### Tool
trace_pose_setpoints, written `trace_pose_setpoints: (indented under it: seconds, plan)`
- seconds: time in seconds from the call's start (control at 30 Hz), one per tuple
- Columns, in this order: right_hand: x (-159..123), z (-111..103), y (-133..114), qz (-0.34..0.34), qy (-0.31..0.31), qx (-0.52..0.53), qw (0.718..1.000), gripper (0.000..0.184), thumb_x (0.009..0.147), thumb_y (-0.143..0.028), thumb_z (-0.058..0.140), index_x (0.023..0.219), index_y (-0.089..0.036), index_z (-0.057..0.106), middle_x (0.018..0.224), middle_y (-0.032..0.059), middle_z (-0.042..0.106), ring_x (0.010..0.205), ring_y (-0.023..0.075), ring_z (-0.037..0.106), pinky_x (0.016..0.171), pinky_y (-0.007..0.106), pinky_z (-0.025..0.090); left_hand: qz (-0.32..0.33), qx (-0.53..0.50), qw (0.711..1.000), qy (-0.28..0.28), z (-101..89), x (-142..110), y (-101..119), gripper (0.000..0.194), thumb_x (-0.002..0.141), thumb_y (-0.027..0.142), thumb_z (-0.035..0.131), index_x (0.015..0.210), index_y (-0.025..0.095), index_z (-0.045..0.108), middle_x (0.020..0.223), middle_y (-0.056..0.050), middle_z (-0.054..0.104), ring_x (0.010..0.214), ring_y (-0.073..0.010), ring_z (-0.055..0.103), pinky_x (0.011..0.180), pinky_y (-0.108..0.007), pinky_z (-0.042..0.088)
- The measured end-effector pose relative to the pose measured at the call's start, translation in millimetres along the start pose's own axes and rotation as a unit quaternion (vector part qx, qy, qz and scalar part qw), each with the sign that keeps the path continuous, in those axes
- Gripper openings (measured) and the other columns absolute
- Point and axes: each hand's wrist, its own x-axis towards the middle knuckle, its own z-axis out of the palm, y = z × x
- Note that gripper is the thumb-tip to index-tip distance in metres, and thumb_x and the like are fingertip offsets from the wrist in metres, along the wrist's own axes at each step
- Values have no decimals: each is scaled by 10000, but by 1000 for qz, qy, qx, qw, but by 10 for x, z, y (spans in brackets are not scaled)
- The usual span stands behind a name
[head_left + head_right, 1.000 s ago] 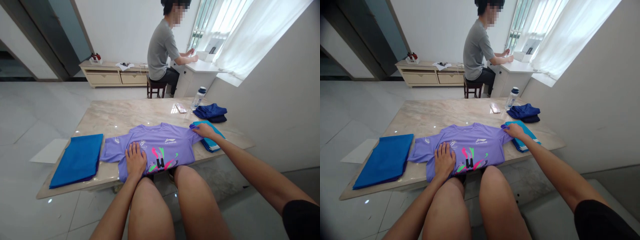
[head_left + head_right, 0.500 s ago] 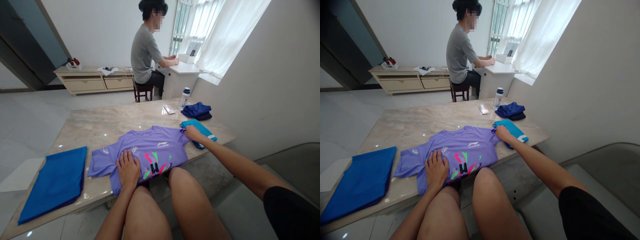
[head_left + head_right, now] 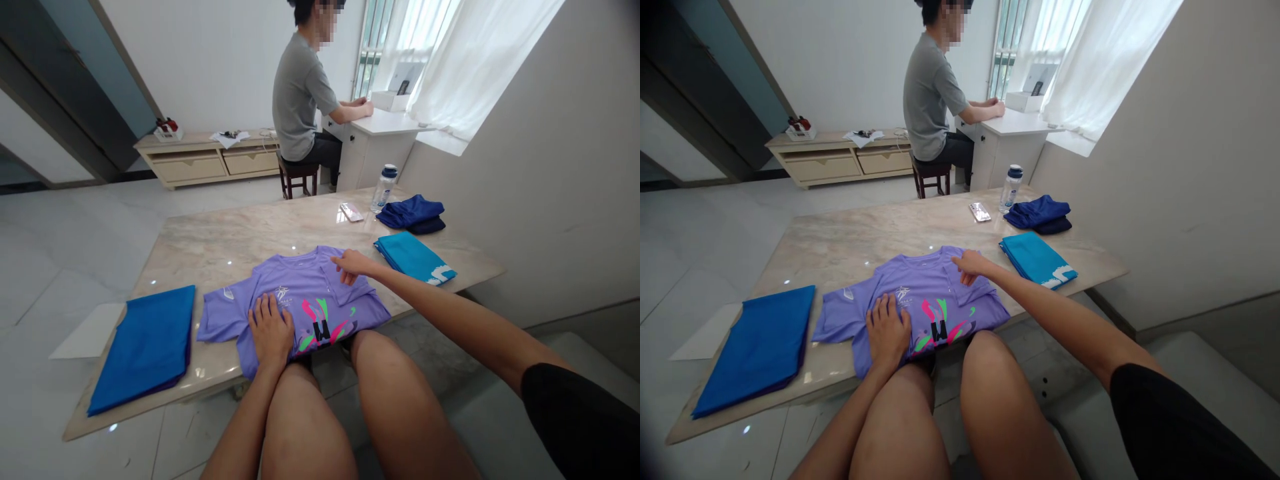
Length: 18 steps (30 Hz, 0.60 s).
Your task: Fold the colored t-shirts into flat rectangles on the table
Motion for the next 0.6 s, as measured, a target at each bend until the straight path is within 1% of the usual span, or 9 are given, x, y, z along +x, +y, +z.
trace_pose_setpoints:
  seconds: [0.03, 0.1, 0.17, 0.23, 0.3, 0.4, 0.53, 0.6]
  plan:
    - [17, -8, 55, -23, 20, -2, 1000, 476, 1170, -381, 457, 1021, -94, 805, 813, 137, 825, 702, 210, 793, 779, 277, 628, 0, -1, 1000, -1, -2, 0, 0, 610, 1067, 292, 422, 1581, 10, 589, 1646, -258, 582, 1569, -404, 500, 1338, -612, 335]
    - [52, -26, 182, -58, 77, -30, 995, 305, 1119, -219, 528, 1151, -100, 806, 1009, 143, 848, 925, 218, 811, 939, 280, 596, -1, -5, 1000, -2, -3, 0, -2, 606, 1064, 291, 431, 1583, 22, 590, 1648, -254, 582, 1571, -402, 498, 1341, -614, 331]
    - [82, -14, 298, -75, 106, -54, 990, 285, 1070, -158, 597, 1279, -113, 785, 1236, 165, 808, 1154, 239, 759, 1088, 301, 528, -1, -8, 1000, -2, -4, 2, -7, 604, 1062, 291, 436, 1585, 29, 590, 1650, -255, 579, 1573, -404, 494, 1339, -622, 332]
    - [102, 49, 375, -87, 121, -73, 986, 322, 1049, -195, 671, 1347, -114, 760, 1362, 188, 736, 1269, 265, 689, 1159, 331, 479, -1, -8, 1000, -1, -8, 4, -9, 606, 1058, 287, 440, 1584, 24, 589, 1648, -260, 579, 1573, -409, 492, 1337, -630, 333]
    - [118, 152, 406, -90, 135, -89, 983, 345, 1042, -248, 709, 1353, -104, 751, 1385, 210, 689, 1309, 302, 636, 1185, 379, 458, -3, -9, 1000, -2, -14, 7, -8, 604, 1054, 285, 447, 1580, 27, 595, 1642, -260, 585, 1569, -406, 496, 1336, -627, 338]
    - [160, 305, 383, -87, 159, -105, 978, 271, 1073, -253, 642, 1255, -99, 771, 1339, 221, 669, 1302, 342, 590, 1165, 444, 459, -9, -15, 1000, -7, -21, 10, -2, 592, 1058, 285, 452, 1582, 57, 606, 1640, -239, 595, 1571, -392, 499, 1342, -612, 340]
    - [221, 432, 280, -94, 220, -110, 965, 261, 1097, -272, 559, 1161, -144, 777, 1275, 193, 689, 1240, 337, 591, 1089, 447, 493, -12, -13, 1000, -13, -22, 8, 2, 597, 1062, 278, 446, 1602, 72, 596, 1664, -220, 579, 1587, -382, 486, 1354, -606, 328]
    - [200, 522, 238, -107, 249, -109, 956, 293, 1098, -270, 526, 1205, -141, 767, 1304, 198, 700, 1247, 341, 602, 1086, 455, 503, -16, -7, 1000, -18, -25, 2, 2, 605, 1060, 268, 447, 1616, 73, 584, 1675, -215, 570, 1594, -378, 481, 1355, -608, 331]
